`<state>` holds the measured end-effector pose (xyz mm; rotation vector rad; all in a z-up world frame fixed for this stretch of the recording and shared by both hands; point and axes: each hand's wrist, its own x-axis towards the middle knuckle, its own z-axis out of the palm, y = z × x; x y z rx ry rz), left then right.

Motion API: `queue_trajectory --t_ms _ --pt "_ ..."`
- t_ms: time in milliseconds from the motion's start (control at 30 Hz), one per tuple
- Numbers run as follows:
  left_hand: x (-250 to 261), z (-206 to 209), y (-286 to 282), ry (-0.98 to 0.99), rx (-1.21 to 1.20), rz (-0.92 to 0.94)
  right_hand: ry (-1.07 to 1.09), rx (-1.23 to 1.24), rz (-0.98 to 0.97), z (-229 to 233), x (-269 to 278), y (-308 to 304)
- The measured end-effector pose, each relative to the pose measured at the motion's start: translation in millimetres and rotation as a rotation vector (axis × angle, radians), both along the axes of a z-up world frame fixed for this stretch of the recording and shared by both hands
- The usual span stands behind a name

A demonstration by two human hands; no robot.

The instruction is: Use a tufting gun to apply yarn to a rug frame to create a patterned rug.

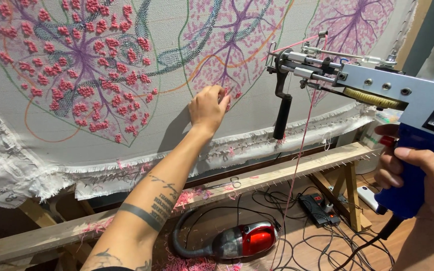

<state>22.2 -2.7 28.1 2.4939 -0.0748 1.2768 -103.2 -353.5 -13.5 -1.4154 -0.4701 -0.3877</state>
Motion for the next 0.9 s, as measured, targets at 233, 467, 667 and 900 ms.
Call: queue_trajectory --t_ms 233,467,667,900 --pt "13.8 -10.4 6.0 -0.143 0.044 -0.027 0.027 0.002 -0.004 1.8 -2.1 -1.6" --pt "4.7 -11.6 13.9 -0.368 -0.072 -0.372 0.099 0.036 0.141 2.9 0.3 -6.9" --pt "18.4 -10.1 15.2 -0.264 0.158 -0.221 0.028 0.063 0.115 5.8 -7.0 2.6" --pt "34.9 -7.2 20.9 -0.376 0.438 -0.088 0.005 0.13 0.066 9.1 -18.5 13.4"
